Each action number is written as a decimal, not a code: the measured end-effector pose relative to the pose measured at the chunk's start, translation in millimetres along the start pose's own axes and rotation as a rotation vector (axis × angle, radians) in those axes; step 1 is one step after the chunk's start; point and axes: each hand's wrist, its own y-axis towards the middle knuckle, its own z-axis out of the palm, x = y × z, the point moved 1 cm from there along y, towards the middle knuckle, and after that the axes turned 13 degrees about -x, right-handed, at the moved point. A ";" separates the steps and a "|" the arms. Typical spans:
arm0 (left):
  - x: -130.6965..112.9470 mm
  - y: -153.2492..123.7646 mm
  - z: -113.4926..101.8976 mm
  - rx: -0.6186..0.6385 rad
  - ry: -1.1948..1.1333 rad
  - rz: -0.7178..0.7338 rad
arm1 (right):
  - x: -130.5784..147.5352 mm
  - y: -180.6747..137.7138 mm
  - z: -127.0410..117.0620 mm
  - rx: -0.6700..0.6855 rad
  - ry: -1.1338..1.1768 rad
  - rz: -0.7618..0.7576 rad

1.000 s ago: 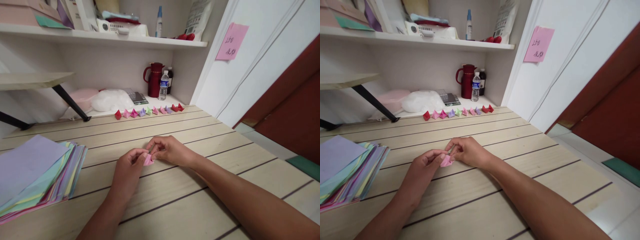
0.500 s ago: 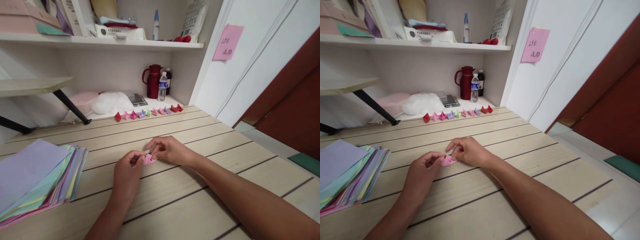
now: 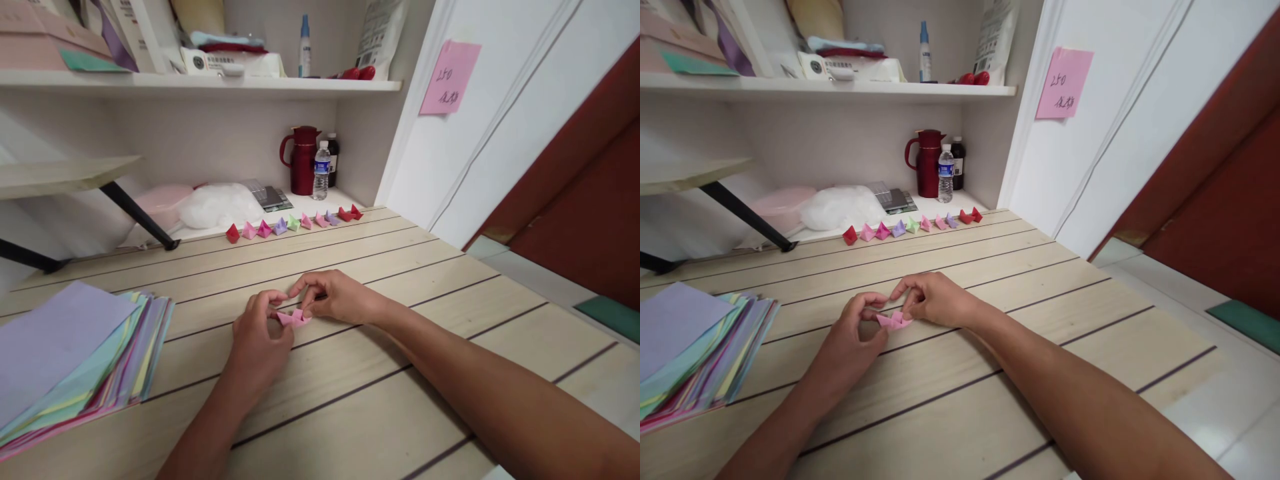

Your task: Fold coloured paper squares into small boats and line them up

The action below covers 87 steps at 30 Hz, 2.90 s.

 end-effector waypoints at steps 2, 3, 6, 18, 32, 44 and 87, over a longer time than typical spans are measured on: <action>1.3 0.2 1.6 -0.015 0.008 0.018 | 1.2 -0.4 -0.7 0.002 0.002 0.006; 1.7 0.3 2.1 -0.015 0.009 0.027 | 1.9 -0.5 -1.1 0.004 0.006 0.013; 1.5 0.6 1.8 0.007 0.015 0.047 | 3.0 -0.7 -2.5 0.008 0.009 0.029; -1.0 -0.6 2.4 0.037 0.094 0.086 | -0.4 0.3 -5.9 0.032 0.062 0.052; 3.7 -0.9 7.8 -0.002 0.128 0.066 | -6.8 1.9 -7.3 0.043 0.030 0.031; 2.1 0.4 3.3 0.031 0.059 0.059 | -3.4 -1.0 -5.7 0.046 -0.010 -0.010; 6.5 4.4 -6.8 0.003 0.319 0.252 | 1.7 5.3 2.5 -0.044 -0.638 -0.206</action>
